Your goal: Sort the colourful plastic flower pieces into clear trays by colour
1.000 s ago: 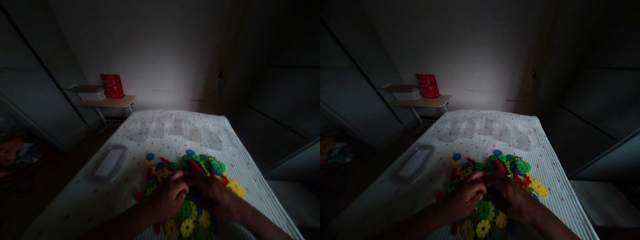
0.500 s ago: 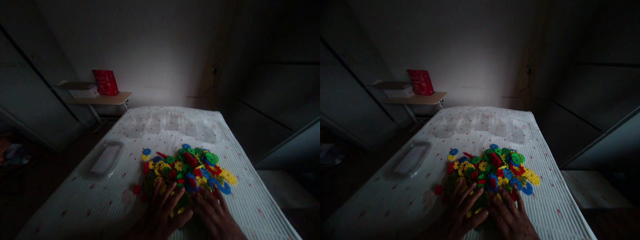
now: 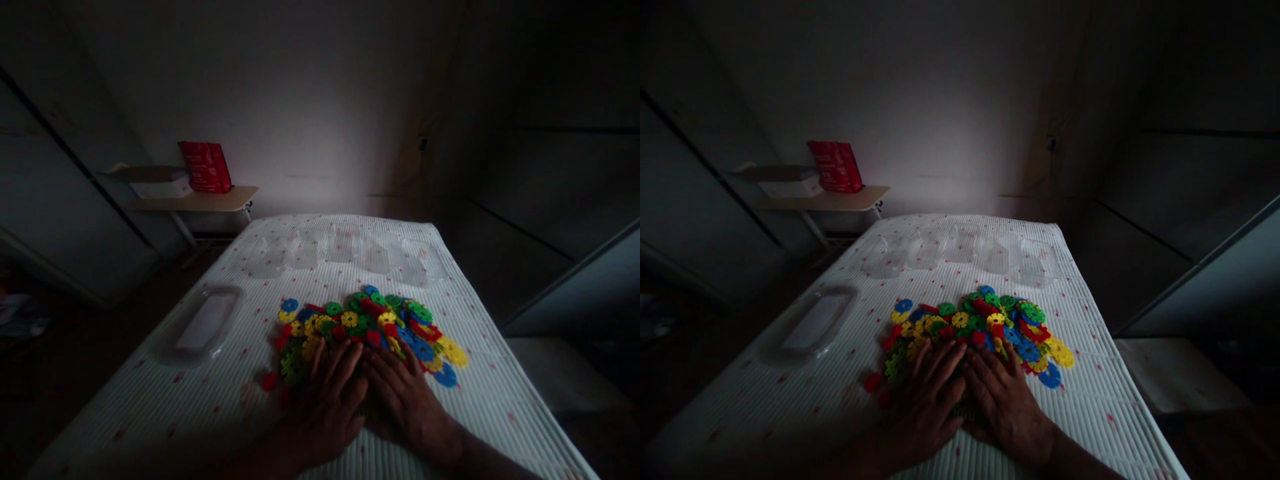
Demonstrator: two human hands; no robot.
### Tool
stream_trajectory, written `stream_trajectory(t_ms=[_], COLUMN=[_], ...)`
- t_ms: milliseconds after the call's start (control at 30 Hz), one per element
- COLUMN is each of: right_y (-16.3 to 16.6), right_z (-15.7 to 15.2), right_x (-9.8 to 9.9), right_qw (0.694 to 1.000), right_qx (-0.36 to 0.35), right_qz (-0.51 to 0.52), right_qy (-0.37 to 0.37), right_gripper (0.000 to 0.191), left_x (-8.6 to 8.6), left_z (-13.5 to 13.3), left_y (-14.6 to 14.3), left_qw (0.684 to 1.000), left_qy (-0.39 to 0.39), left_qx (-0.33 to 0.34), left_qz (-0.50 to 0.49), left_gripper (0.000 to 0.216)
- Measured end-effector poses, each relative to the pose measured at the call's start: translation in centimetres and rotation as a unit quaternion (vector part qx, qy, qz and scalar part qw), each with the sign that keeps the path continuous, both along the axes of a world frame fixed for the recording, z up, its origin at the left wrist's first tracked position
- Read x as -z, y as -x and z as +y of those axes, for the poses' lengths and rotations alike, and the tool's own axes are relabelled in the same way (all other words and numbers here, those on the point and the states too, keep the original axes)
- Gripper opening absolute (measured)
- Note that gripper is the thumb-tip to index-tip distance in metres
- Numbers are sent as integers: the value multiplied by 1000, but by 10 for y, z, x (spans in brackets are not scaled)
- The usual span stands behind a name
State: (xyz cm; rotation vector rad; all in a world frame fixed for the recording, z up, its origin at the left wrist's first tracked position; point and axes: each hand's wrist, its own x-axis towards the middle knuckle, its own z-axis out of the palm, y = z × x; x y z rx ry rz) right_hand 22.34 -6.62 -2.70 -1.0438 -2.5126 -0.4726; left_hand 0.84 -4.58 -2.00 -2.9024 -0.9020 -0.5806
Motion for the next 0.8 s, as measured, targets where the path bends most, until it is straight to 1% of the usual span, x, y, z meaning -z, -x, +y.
stream_trajectory(t_ms=[67,133,233,333,367,400,467,500,567,600,633,700,733,800], right_y=[2,5,11,5,-2,-13,-42,-59,-91,-103,-111,-116,-113,-101], right_z=[14,23,25,20,20,22,31,39,55,62,68,78,81,87], right_x=[-1,-2,-8,-20,-25,-30,-36,-36,-31,-26,-21,-14,-12,-12], right_qw=[1000,1000,1000,1000,1000,998,985,968,932,920,915,923,930,936], right_qx=[-2,-2,2,1,15,46,152,224,334,367,382,361,339,304], right_qz=[9,18,22,14,18,30,84,111,123,108,86,30,13,22], right_qy=[-9,-9,-1,12,12,12,4,27,65,83,97,127,142,174], right_gripper=[52,48,45,48,51,53,51,48,46,46,42,36,34,33], left_x=[1,-1,-9,-15,-15,-15,-10,-6,4,11,18,30,35,39], left_z=[7,12,14,13,13,13,16,18,24,27,30,35,37,39], left_y=[-5,-8,-2,23,35,47,71,81,96,101,104,106,105,99], left_qw=[1000,999,999,997,994,990,980,977,970,966,964,963,964,964], left_qy=[-17,-23,-14,-26,-33,-37,-30,-15,25,42,57,85,100,133], left_qx=[-22,-37,-38,-43,-56,-71,-108,-126,-174,-196,-212,-223,-222,-214], left_qz=[-12,-20,-26,-62,-87,-117,-163,-171,-170,-163,-153,-121,-103,-81], left_gripper=[35,39,47,47,47,48,52,55,71,82,93,110,115,120])
